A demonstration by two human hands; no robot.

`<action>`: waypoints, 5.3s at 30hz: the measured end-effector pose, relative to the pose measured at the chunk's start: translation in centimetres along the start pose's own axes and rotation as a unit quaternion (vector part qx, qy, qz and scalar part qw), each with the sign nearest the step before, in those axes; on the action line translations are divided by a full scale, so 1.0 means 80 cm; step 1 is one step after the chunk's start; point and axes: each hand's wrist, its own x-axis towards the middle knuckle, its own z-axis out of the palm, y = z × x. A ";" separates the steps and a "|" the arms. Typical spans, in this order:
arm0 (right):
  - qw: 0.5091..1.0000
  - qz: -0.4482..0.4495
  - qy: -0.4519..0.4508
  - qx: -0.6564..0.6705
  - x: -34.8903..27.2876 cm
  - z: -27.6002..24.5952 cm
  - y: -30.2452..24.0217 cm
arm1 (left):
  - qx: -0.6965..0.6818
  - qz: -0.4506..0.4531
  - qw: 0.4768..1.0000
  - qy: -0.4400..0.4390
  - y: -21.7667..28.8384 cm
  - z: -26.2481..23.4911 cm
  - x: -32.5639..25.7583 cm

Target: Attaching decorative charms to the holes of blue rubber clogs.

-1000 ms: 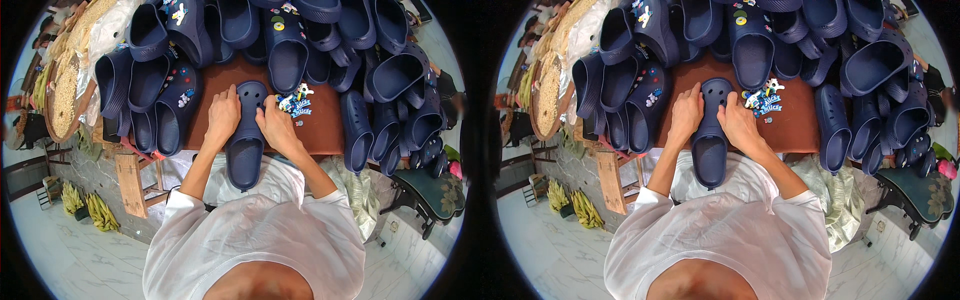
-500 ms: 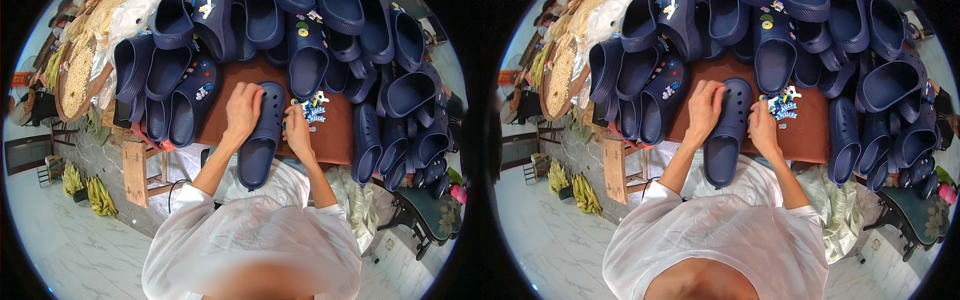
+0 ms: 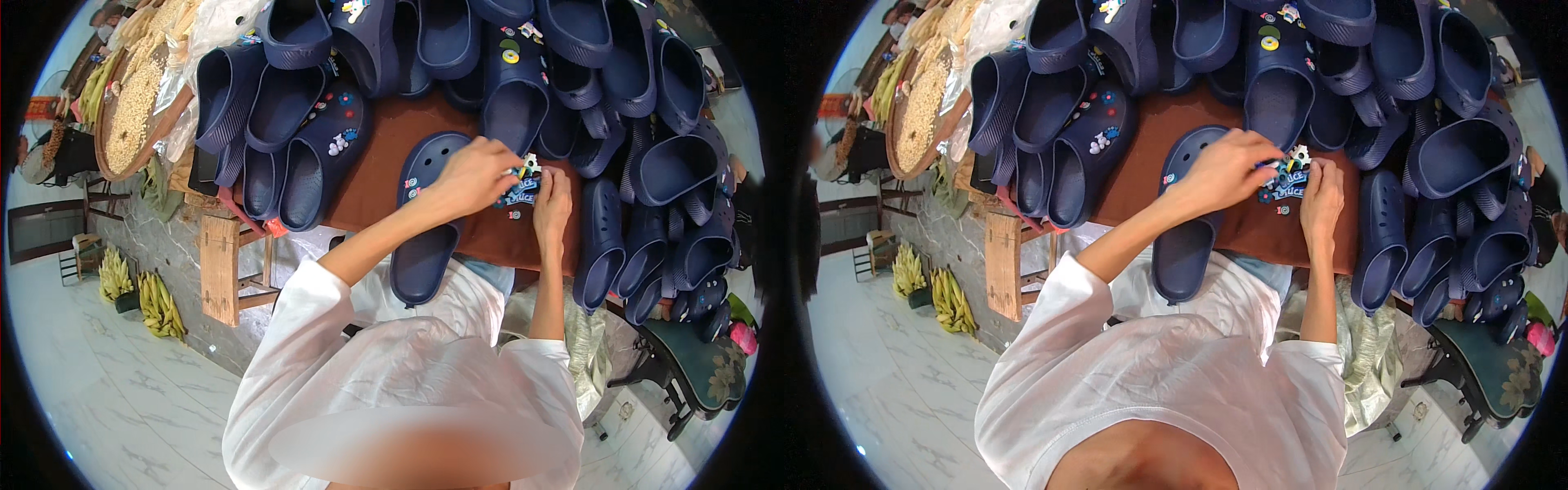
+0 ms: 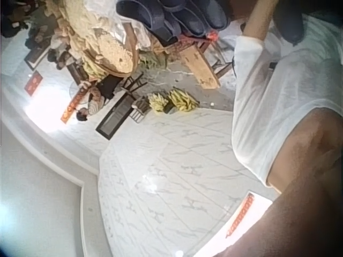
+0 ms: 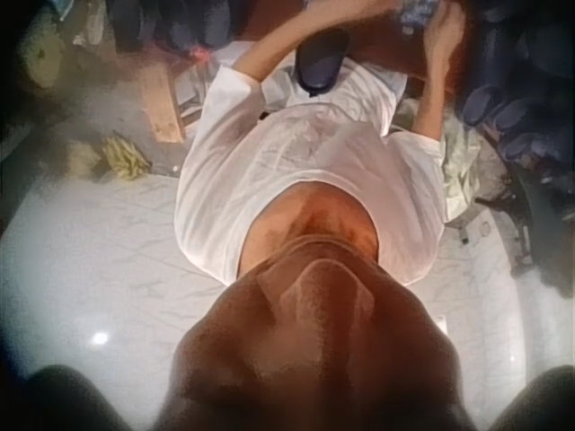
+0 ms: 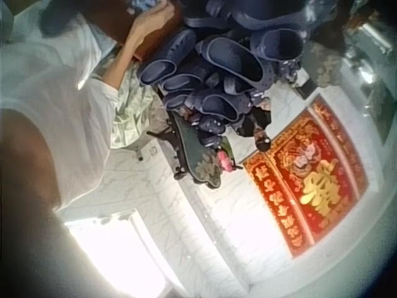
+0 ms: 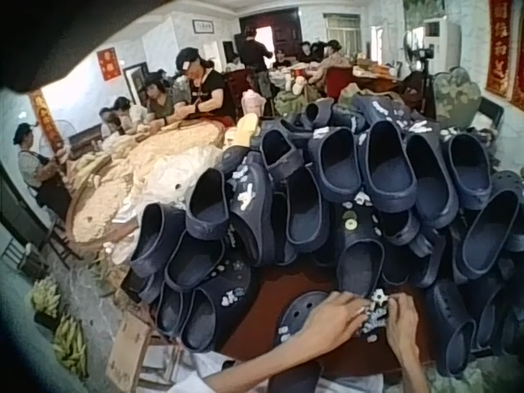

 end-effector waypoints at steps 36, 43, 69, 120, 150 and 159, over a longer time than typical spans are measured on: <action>0.912 -0.192 -0.308 0.193 -0.011 0.014 -0.172 | -0.219 -0.355 0.867 0.272 -0.061 -0.007 -0.190; 0.867 -0.355 -0.334 0.098 0.032 0.059 -0.170 | -0.360 -0.398 0.806 0.250 -0.047 -0.017 -0.187; 0.884 -0.207 -0.228 0.352 0.013 0.075 -0.154 | -0.208 -0.263 0.928 0.161 -0.030 -0.036 -0.180; 0.955 -0.190 -0.117 0.197 -0.112 0.038 -0.135 | -0.178 -0.223 0.949 0.131 -0.023 -0.027 -0.153; 0.967 -0.087 -0.033 0.239 -0.046 -0.007 -0.127 | -0.278 -0.208 0.937 -0.036 0.045 -0.032 -0.045; 0.997 0.031 0.035 0.055 -0.009 -0.009 -0.015 | -0.140 -0.232 0.957 0.107 -0.016 -0.081 -0.110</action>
